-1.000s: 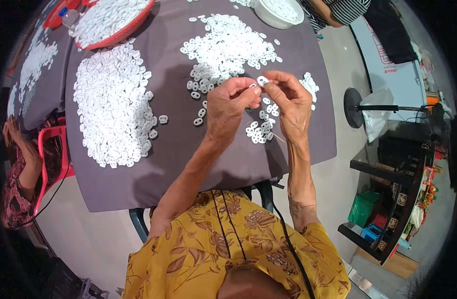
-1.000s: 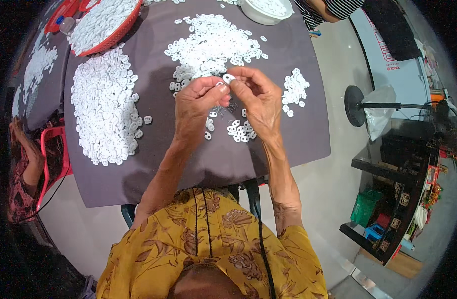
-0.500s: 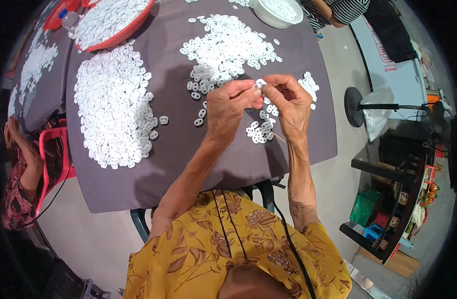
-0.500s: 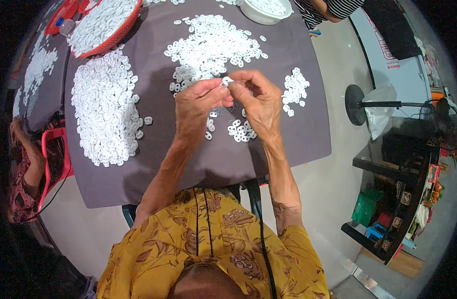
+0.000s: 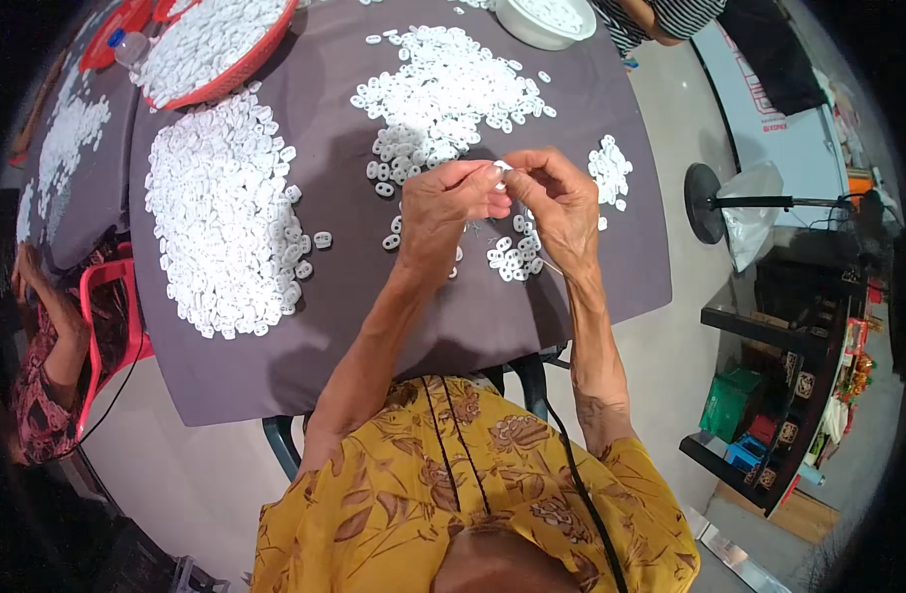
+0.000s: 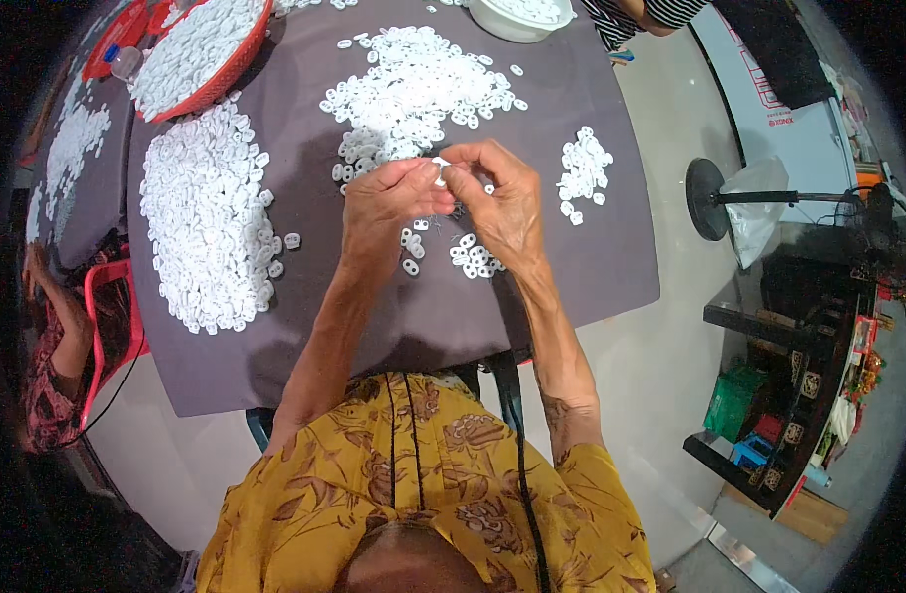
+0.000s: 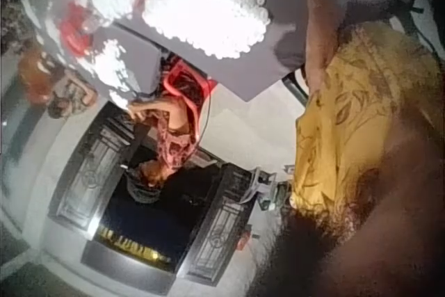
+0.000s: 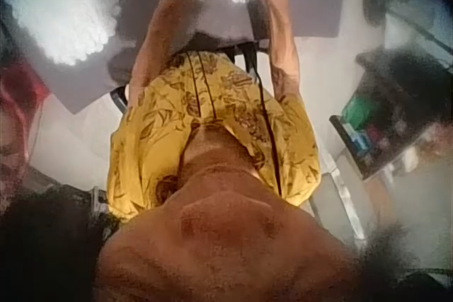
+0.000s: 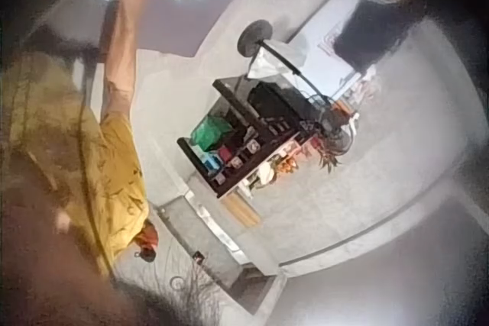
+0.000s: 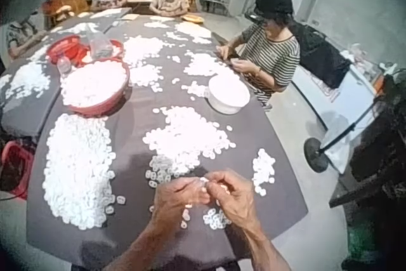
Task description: The person inspects and sorts small white plastic components on a table by hand.
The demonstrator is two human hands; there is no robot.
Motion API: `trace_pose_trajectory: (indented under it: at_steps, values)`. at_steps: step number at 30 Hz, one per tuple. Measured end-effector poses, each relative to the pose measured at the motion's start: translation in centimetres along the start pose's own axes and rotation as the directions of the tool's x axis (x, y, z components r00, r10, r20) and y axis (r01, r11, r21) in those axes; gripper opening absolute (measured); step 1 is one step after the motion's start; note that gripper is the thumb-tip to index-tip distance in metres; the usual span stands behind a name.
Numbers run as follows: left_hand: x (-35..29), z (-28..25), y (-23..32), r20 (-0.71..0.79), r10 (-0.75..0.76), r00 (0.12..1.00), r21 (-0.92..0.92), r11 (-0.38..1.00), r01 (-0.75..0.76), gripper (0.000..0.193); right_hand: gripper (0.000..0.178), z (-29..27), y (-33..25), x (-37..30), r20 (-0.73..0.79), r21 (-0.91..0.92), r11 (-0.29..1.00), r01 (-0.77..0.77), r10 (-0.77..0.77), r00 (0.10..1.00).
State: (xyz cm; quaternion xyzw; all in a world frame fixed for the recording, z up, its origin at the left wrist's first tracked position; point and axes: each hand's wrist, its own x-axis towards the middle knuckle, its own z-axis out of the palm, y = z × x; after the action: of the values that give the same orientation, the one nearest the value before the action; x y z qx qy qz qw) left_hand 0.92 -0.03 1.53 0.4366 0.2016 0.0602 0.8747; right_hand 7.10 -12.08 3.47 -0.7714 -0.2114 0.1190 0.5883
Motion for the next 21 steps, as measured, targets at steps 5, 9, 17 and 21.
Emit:
trace_pose_trajectory:
  at_steps: [5,9,17,21]
  values:
    - [0.2,-0.3,-0.8,-0.021,-0.011,1.0,0.0,1.0,0.011,0.027,0.03,0.5,-0.9,-0.2,0.136,-0.53,0.76,0.376,-0.361,0.923]
    - [0.3,0.0,-0.8,-0.03,-0.053,0.998,-0.037,0.998,0.052,0.027,0.029,0.7,0.0,0.0,0.109,-0.519,0.756,0.399,-0.404,0.908]
    - [0.6,-0.6,-0.9,0.024,-0.08,0.997,0.019,0.997,0.079,0.027,0.027,0.5,0.3,-0.1,0.146,-0.525,0.734,0.431,-0.422,0.895]
    - [0.7,-0.6,-1.3,0.035,-0.072,0.997,0.027,0.997,0.071,0.027,0.026,0.4,0.4,-0.1,0.135,-0.501,0.771,0.393,-0.379,0.916]
